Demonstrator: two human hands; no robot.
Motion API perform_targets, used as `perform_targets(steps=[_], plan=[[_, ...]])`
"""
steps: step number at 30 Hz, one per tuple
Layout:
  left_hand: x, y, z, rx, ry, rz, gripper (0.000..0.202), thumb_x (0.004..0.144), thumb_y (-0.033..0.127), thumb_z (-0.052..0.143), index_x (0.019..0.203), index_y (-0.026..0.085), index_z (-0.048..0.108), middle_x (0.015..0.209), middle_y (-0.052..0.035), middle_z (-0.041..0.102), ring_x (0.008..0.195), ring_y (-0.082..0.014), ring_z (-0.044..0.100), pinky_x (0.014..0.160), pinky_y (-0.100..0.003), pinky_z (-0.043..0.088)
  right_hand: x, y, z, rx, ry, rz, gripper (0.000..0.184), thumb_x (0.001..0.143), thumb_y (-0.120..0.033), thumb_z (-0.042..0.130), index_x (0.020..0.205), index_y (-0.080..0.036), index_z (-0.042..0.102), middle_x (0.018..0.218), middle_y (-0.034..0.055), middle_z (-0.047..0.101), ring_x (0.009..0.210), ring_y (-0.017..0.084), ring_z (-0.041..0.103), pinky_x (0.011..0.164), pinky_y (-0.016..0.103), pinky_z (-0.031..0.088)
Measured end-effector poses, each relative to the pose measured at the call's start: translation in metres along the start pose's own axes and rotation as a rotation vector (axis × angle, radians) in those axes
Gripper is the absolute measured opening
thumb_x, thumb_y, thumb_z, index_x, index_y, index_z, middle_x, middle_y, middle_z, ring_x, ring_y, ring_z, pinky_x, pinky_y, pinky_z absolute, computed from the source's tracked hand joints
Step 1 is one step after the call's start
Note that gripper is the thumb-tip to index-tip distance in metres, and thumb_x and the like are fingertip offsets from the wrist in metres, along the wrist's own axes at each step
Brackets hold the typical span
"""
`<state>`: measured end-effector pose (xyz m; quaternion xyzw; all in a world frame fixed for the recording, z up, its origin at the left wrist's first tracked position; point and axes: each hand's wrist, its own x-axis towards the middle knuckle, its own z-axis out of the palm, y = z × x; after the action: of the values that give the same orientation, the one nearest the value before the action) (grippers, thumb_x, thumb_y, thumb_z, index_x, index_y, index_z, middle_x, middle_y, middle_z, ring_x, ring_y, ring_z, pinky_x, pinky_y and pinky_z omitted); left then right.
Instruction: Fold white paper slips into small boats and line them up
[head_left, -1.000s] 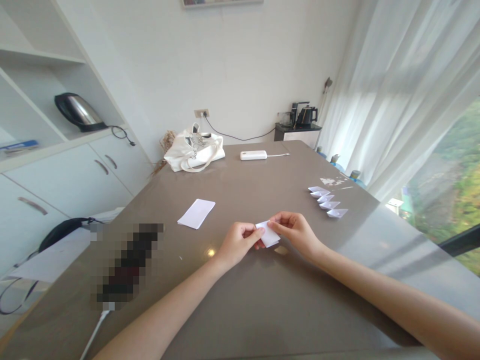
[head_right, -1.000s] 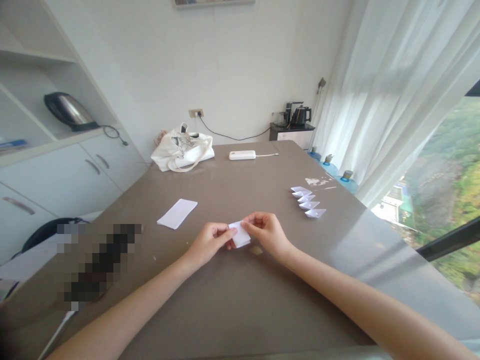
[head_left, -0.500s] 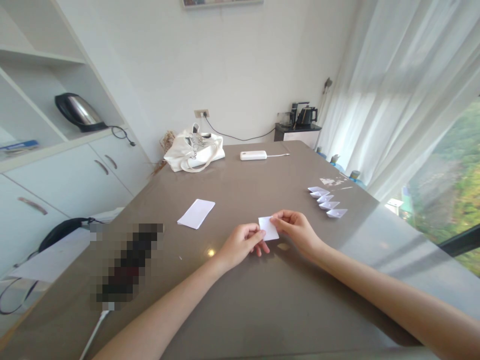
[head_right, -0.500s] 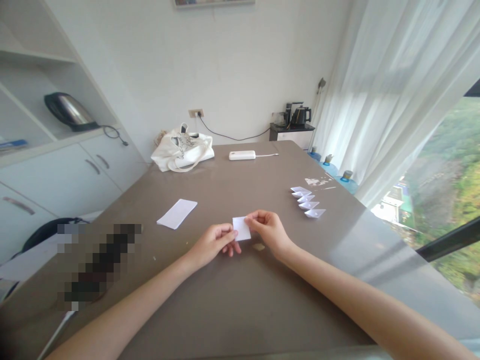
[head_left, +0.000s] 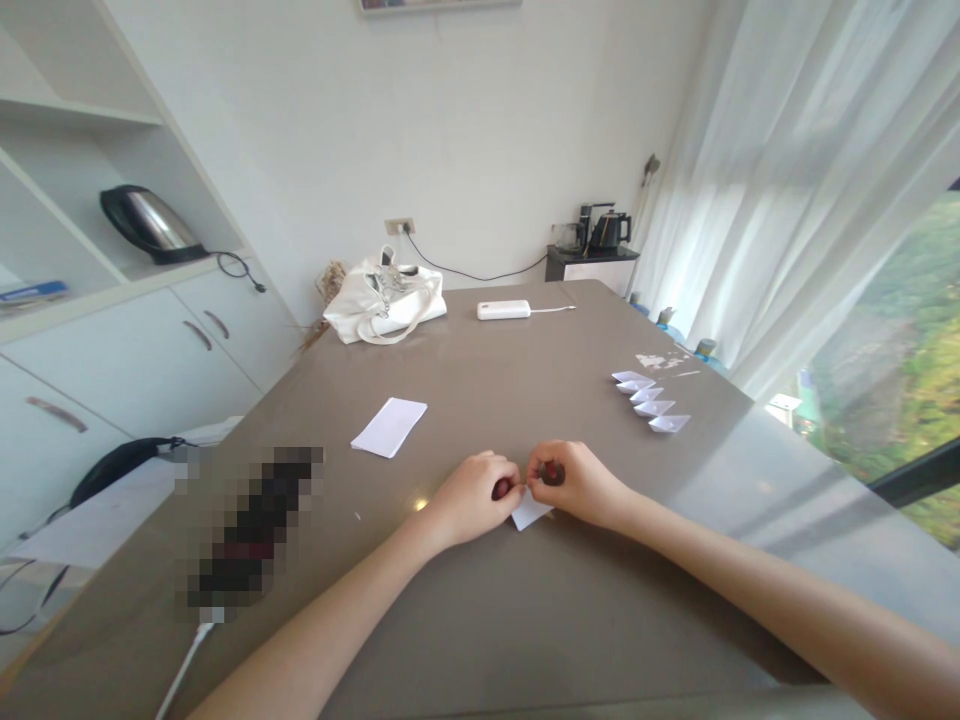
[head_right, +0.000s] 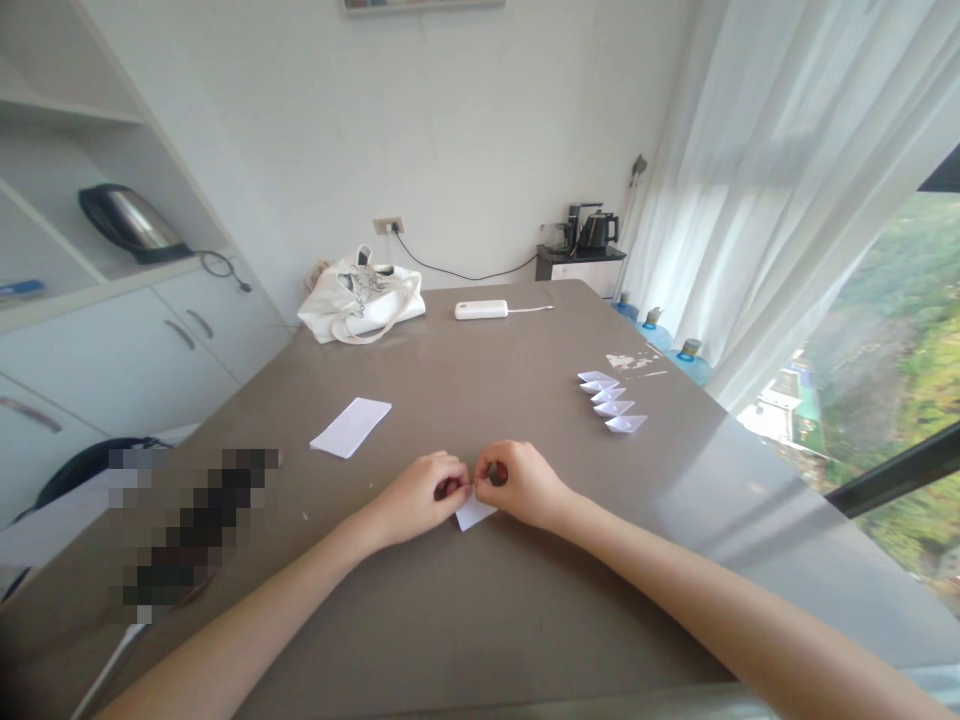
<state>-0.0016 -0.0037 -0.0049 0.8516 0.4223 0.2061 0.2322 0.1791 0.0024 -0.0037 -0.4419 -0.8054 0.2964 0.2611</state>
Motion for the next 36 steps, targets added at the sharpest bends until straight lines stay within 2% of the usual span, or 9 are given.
perform_targets(steps=[5,17,21,24,26,29,31,33,36], plan=[[0.001,-0.001,0.003,-0.048,0.065,-0.038,0.013,0.077,0.017,0.053,0.068,0.017,0.062,0.066,-0.0023,0.059,0.068,-0.0154,0.052,0.062,-0.024,0.036,0.001,0.002,0.003,-0.059,0.013,0.02,0.015,0.064,-0.013,0.053,0.067,-0.015,0.067,0.062,0.0006,0.059,0.057,0.011,0.049,0.055,0.021,0.035],[0.002,-0.003,-0.01,-0.052,0.03,-0.093,0.02,0.081,0.026,0.053,0.074,0.016,0.069,0.065,-0.0034,0.063,0.06,-0.0141,0.054,0.058,-0.024,0.037,0.006,0.008,-0.01,0.052,-0.037,0.094,0.017,0.068,-0.02,0.055,0.066,-0.014,0.07,0.054,-0.0004,0.058,0.051,0.01,0.044,0.049,0.021,0.032],[0.0,-0.015,-0.021,0.061,0.106,-0.132,0.018,0.079,0.023,0.055,0.068,0.016,0.068,0.065,-0.0048,0.064,0.062,-0.0159,0.055,0.061,-0.026,0.037,0.009,0.02,-0.021,-0.001,0.069,0.108,0.017,0.068,-0.02,0.054,0.063,-0.014,0.068,0.055,0.0001,0.058,0.053,0.011,0.045,0.052,0.022,0.033],[0.0,-0.023,-0.026,0.023,0.157,-0.185,0.019,0.08,0.023,0.053,0.069,0.016,0.067,0.065,-0.004,0.065,0.062,-0.0156,0.055,0.06,-0.026,0.037,0.012,0.028,-0.027,-0.01,0.125,0.118,0.017,0.068,-0.022,0.054,0.063,-0.014,0.068,0.055,0.0002,0.058,0.053,0.011,0.044,0.051,0.022,0.032],[0.001,-0.021,-0.024,-0.01,0.215,-0.158,0.022,0.083,0.028,0.051,0.072,0.016,0.067,0.068,-0.0038,0.065,0.065,-0.0158,0.055,0.064,-0.026,0.038,0.012,0.026,-0.024,0.017,0.087,0.097,0.016,0.069,-0.021,0.054,0.063,-0.014,0.068,0.056,0.0002,0.059,0.054,0.011,0.045,0.051,0.022,0.033],[0.002,-0.01,-0.015,-0.131,0.156,-0.097,0.028,0.086,0.038,0.05,0.084,0.017,0.069,0.076,-0.0032,0.067,0.067,-0.0149,0.056,0.063,-0.024,0.038,0.009,0.015,-0.014,0.046,0.035,0.064,0.016,0.07,-0.021,0.054,0.067,-0.015,0.069,0.056,-0.0004,0.059,0.054,0.01,0.045,0.051,0.021,0.033],[0.002,-0.002,-0.01,-0.118,0.127,-0.068,0.028,0.085,0.037,0.052,0.074,0.017,0.069,0.069,-0.0025,0.064,0.064,-0.0143,0.054,0.061,-0.024,0.036,0.007,0.008,-0.008,0.058,0.027,0.055,0.017,0.071,-0.022,0.054,0.068,-0.015,0.069,0.056,-0.0008,0.058,0.054,0.01,0.044,0.051,0.021,0.032],[0.002,0.002,-0.007,-0.108,0.146,-0.065,0.029,0.085,0.035,0.052,0.069,0.016,0.068,0.064,-0.0019,0.061,0.061,-0.0134,0.051,0.059,-0.024,0.035,0.006,0.004,-0.007,0.075,0.021,0.061,0.018,0.073,-0.024,0.055,0.07,-0.015,0.07,0.057,-0.0004,0.059,0.053,0.01,0.044,0.051,0.021,0.032],[0.002,0.004,-0.008,-0.122,0.179,-0.064,0.029,0.084,0.034,0.052,0.068,0.016,0.067,0.063,-0.0021,0.061,0.06,-0.0131,0.05,0.059,-0.024,0.034,0.008,0.006,-0.014,0.11,0.007,0.049,0.02,0.074,-0.026,0.056,0.068,-0.014,0.07,0.059,0.0007,0.062,0.053,0.01,0.046,0.051,0.021,0.033]])
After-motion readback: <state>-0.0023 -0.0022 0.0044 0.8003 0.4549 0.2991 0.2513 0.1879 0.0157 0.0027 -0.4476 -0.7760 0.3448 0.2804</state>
